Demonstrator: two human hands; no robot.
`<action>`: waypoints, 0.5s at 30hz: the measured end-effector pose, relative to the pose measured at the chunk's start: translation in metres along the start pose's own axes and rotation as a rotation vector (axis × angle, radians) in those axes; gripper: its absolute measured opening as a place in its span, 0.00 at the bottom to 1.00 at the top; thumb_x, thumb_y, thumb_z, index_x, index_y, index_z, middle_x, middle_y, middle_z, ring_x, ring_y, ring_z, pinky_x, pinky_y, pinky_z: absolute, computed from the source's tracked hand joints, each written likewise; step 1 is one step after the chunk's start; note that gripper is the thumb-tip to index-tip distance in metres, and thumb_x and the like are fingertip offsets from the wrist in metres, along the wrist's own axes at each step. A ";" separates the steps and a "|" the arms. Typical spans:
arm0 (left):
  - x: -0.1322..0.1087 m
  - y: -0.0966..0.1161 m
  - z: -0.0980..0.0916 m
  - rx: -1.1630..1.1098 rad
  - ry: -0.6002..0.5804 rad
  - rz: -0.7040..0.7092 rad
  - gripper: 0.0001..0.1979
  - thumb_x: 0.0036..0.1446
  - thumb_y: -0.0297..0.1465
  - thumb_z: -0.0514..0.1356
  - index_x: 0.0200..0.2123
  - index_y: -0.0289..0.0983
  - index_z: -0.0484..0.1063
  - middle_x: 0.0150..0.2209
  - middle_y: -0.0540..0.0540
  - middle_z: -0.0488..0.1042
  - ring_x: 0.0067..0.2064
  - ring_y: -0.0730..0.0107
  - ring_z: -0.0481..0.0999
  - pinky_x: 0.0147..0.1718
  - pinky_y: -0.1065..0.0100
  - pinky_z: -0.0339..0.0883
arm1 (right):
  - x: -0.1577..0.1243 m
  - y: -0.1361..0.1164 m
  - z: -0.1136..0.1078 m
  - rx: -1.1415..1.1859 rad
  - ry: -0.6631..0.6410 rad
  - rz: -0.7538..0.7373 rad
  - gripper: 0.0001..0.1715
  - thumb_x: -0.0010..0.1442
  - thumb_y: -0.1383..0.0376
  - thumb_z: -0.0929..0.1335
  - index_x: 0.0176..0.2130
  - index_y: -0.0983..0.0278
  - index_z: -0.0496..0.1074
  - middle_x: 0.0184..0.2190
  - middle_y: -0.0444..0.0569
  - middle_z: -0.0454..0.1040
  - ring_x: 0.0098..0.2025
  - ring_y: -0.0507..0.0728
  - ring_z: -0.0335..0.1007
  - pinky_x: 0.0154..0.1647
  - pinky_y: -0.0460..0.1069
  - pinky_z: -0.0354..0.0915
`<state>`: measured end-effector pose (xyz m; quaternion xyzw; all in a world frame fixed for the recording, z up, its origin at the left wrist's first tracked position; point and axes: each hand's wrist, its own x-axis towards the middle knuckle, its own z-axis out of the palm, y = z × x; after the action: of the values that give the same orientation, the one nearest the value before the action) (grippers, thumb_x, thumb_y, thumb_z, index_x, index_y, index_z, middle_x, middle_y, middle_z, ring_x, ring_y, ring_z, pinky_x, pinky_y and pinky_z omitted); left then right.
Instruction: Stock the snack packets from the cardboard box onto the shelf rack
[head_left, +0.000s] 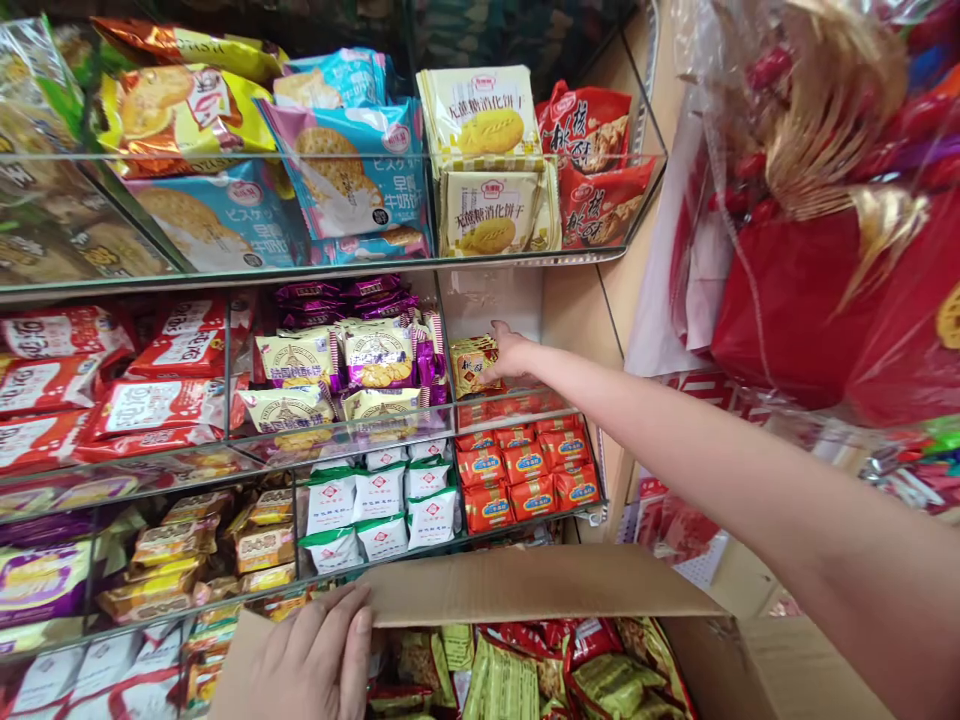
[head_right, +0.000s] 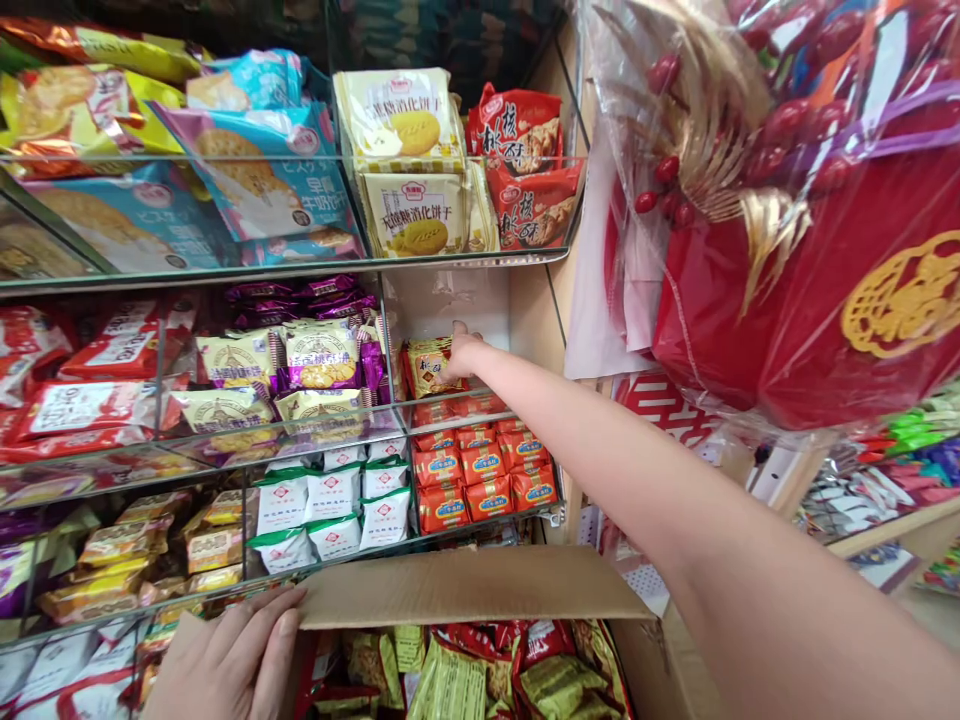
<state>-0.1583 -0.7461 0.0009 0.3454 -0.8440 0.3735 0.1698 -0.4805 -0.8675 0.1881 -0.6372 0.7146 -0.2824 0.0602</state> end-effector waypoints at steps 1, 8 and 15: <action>0.001 0.001 -0.002 -0.030 -0.021 -0.054 0.14 0.56 0.31 0.50 0.42 0.40 0.71 0.41 0.46 0.76 0.39 0.60 0.72 0.36 0.61 0.59 | 0.001 0.001 -0.001 0.004 0.019 -0.030 0.56 0.40 0.59 0.74 0.59 0.71 0.48 0.54 0.68 0.59 0.53 0.67 0.60 0.49 0.56 0.60; 0.014 0.009 -0.018 -0.179 0.086 -0.172 0.11 0.58 0.32 0.50 0.38 0.39 0.72 0.36 0.48 0.77 0.34 0.64 0.73 0.34 0.64 0.59 | -0.062 -0.010 -0.015 0.147 0.409 -0.497 0.17 0.56 0.63 0.64 0.45 0.66 0.67 0.53 0.55 0.61 0.58 0.58 0.53 0.57 0.55 0.50; 0.010 0.017 -0.011 -0.338 0.057 -0.377 0.11 0.58 0.34 0.51 0.40 0.39 0.71 0.37 0.47 0.75 0.37 0.66 0.73 0.36 0.65 0.63 | -0.251 0.023 0.102 0.681 0.170 -0.221 0.11 0.51 0.51 0.64 0.28 0.53 0.70 0.27 0.44 0.73 0.31 0.54 0.69 0.28 0.52 0.66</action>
<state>-0.1773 -0.7345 0.0050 0.4527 -0.8100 0.1984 0.3155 -0.4100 -0.6631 0.0233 -0.6282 0.5088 -0.5610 0.1784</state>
